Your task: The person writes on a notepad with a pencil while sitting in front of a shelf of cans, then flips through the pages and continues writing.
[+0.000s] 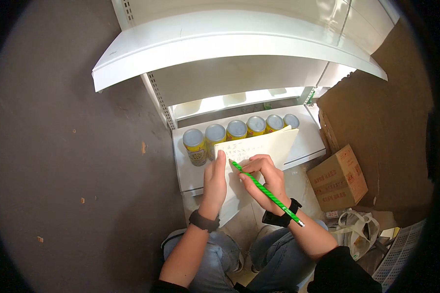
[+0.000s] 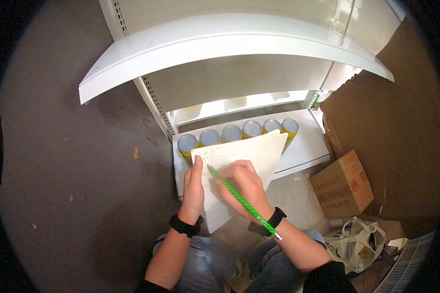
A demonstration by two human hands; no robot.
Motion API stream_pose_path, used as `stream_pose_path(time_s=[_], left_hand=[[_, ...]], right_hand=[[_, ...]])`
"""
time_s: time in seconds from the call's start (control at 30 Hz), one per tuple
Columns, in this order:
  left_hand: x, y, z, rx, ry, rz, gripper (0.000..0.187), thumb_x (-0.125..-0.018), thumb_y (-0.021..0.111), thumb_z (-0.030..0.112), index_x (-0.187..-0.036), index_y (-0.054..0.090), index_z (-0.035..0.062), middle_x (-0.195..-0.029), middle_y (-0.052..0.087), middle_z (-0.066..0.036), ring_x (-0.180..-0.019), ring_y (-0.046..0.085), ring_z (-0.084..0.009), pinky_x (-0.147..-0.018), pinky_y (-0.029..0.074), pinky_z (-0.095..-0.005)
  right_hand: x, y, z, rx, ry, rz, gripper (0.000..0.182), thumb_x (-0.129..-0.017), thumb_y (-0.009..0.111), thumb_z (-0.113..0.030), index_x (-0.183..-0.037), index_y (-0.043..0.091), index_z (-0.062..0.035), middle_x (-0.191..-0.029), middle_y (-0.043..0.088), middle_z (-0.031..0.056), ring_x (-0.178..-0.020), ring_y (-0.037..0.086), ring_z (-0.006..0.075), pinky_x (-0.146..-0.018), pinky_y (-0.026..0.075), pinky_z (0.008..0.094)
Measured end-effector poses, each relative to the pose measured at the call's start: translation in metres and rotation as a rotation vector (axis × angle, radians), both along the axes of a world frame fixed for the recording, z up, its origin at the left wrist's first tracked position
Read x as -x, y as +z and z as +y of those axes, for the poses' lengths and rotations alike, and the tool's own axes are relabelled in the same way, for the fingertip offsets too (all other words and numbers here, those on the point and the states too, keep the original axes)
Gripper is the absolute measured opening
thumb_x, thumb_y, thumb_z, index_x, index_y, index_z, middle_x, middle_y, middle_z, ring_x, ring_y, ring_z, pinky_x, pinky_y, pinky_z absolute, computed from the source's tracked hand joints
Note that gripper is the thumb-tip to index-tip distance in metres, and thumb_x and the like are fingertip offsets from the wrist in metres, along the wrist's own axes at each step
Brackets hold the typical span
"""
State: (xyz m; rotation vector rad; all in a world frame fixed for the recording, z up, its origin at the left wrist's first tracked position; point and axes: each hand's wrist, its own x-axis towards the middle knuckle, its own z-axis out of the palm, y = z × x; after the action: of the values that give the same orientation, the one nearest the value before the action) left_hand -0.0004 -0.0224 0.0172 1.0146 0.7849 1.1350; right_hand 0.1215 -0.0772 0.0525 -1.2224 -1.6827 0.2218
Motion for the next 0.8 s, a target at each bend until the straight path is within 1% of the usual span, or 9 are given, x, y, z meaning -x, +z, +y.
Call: stream_pose_path(time_s=[0.3,0.37,0.4,0.47,0.5,0.67,0.7,0.77,0.8], left_hand=[[-0.001,0.0025,-0.0014,-0.02,0.001,0.011,0.048,-0.095,0.035,0.037,-0.099,0.057,-0.0062,-0.096,0.059,-0.008,-0.088,0.05,-0.0112,-0.079,0.039,-0.027],[-0.0012,0.0027,-0.0012,-0.022,0.009,0.015,0.048,-0.095,0.035,0.036,-0.099,0.057,-0.0062,-0.096,0.059,-0.008,-0.088,0.051,-0.0113,-0.079,0.039,-0.027],[-0.0013,0.0029,-0.0009,-0.005,0.019,0.001,0.048,-0.095,0.035,0.036,-0.099,0.057,-0.0061,-0.096,0.059,-0.008,-0.088,0.051,-0.0114,-0.079,0.039,-0.0269],[-0.0004,0.0036,-0.0006,0.011,0.028,-0.013,0.047,-0.095,0.035,0.036,-0.099,0.057,-0.006,-0.097,0.059,-0.008,-0.088,0.051,-0.0115,-0.079,0.039,-0.0269],[0.0008,0.0043,-0.0005,0.012,0.021,-0.005,0.047,-0.096,0.035,0.036,-0.1,0.056,-0.0059,-0.098,0.059,-0.008,-0.089,0.051,-0.0117,-0.079,0.039,-0.0268],[0.0003,0.0092,-0.0014,0.035,0.022,-0.05,0.047,-0.096,0.035,0.036,-0.103,0.056,-0.0058,-0.102,0.058,-0.009,-0.091,0.052,-0.0125,-0.081,0.039,-0.0266],[0.0004,0.0091,-0.001,0.025,0.03,-0.042,0.047,-0.096,0.035,0.036,-0.104,0.056,-0.0059,-0.103,0.058,-0.009,-0.092,0.052,-0.0126,-0.082,0.039,-0.0266],[0.0011,0.0084,-0.0003,0.015,0.039,-0.033,0.048,-0.096,0.035,0.036,-0.105,0.055,-0.0059,-0.104,0.058,-0.009,-0.093,0.052,-0.0128,-0.082,0.039,-0.0265],[0.0015,0.0077,0.0001,0.016,0.034,-0.034,0.048,-0.096,0.035,0.036,-0.105,0.055,-0.006,-0.104,0.058,-0.009,-0.093,0.052,-0.0128,-0.082,0.039,-0.0266]], right_hand=[[-0.0004,-0.0036,0.0018,-0.031,0.024,-0.034,0.015,-0.071,0.066,-0.003,-0.081,0.055,-0.0031,-0.076,0.061,0.0073,-0.075,0.057,0.0254,-0.083,0.043,0.0368],[-0.0011,-0.0041,0.0019,-0.02,0.039,-0.021,0.019,-0.069,0.067,-0.005,-0.084,0.056,-0.0023,-0.078,0.056,0.0127,-0.079,0.051,0.0309,-0.073,0.043,0.0358],[-0.001,-0.0036,0.0018,-0.02,0.039,-0.021,0.019,-0.069,0.067,-0.005,-0.084,0.056,-0.0023,-0.078,0.056,0.0127,-0.079,0.051,0.0309,-0.073,0.043,0.0358],[-0.0006,-0.0019,0.0014,0.001,-0.003,-0.026,0.013,-0.072,0.064,-0.002,-0.081,0.055,-0.002,-0.078,0.06,0.0096,-0.076,0.056,0.026,-0.08,0.043,0.0344],[-0.001,-0.0019,0.0013,0.001,-0.003,-0.026,0.013,-0.072,0.064,-0.002,-0.081,0.055,-0.002,-0.078,0.06,0.0096,-0.076,0.056,0.026,-0.08,0.043,0.0344],[-0.0028,-0.0017,0.0007,0.043,-0.032,0.004,0.011,-0.072,0.063,-0.002,-0.081,0.055,-0.0017,-0.079,0.058,0.0117,-0.076,0.056,0.0249,-0.075,0.044,0.0295],[-0.003,-0.0029,0.0008,0.043,-0.032,0.004,0.011,-0.072,0.063,-0.002,-0.081,0.055,-0.0017,-0.079,0.058,0.0117,-0.076,0.056,0.0249,-0.075,0.044,0.0295],[-0.0035,-0.0066,0.0012,0.041,-0.059,0.082,0.014,-0.07,0.062,-0.004,-0.081,0.053,-0.0017,-0.075,0.054,0.0121,-0.075,0.052,0.0282,-0.066,0.044,0.0338],[-0.0038,-0.0065,0.0014,0.041,-0.059,0.082,0.014,-0.07,0.062,-0.004,-0.081,0.053,-0.0017,-0.075,0.054,0.0121,-0.075,0.052,0.0282,-0.066,0.044,0.0338]])
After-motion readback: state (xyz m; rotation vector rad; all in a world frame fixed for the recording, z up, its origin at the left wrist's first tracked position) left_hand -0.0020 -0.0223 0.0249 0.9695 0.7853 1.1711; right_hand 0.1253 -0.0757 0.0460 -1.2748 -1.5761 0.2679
